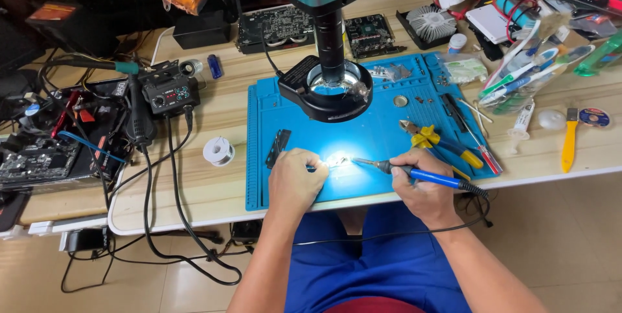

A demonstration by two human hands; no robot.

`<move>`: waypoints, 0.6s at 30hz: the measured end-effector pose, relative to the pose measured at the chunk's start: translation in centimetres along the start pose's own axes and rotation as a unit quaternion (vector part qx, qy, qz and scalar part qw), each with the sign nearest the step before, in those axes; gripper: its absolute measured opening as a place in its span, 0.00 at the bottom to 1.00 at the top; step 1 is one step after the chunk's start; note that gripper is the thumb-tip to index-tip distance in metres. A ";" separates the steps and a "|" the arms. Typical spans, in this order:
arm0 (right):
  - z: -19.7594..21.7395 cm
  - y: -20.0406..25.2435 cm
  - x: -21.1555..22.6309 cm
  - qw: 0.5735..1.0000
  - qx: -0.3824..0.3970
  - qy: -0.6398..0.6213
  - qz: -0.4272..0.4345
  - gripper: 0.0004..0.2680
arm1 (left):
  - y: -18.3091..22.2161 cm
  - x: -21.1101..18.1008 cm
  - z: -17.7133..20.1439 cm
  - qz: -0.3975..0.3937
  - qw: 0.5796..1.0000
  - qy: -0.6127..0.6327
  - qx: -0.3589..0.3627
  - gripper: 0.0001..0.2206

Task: Applying flux to a circuit board and soldering components under a digital microscope

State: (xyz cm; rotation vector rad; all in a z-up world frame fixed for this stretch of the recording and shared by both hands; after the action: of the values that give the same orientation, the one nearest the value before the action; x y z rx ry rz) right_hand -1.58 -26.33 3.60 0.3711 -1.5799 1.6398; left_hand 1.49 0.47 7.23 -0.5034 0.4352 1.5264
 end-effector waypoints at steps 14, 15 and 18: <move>0.0 0.1 0.0 0.999 0.020 0.024 0.011 0.03 | 0.3 -1.2 0.8 0.008 1.000 0.012 0.010 0.13; 0.0 0.1 -0.1 0.999 0.020 0.026 0.020 0.03 | 0.3 -1.2 0.7 0.009 1.000 0.015 0.015 0.14; -0.1 0.1 0.1 0.999 0.025 0.029 0.021 0.03 | 0.3 -1.2 0.5 0.010 1.000 0.012 0.012 0.14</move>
State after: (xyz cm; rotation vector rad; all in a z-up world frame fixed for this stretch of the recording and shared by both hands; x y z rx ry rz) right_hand -1.73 -26.19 3.57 0.3157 -1.5163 1.7092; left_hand 1.20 -0.21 8.31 -0.4996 0.4781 1.5333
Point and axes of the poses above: each hand's wrist, its own y-axis away from the middle knuckle, its own z-axis out of the back of the hand, x = y × z, the point moved 1 cm from there along -y, towards the middle knuckle, and after that the axes turned 9 degrees about -y, right-handed, at the moved point
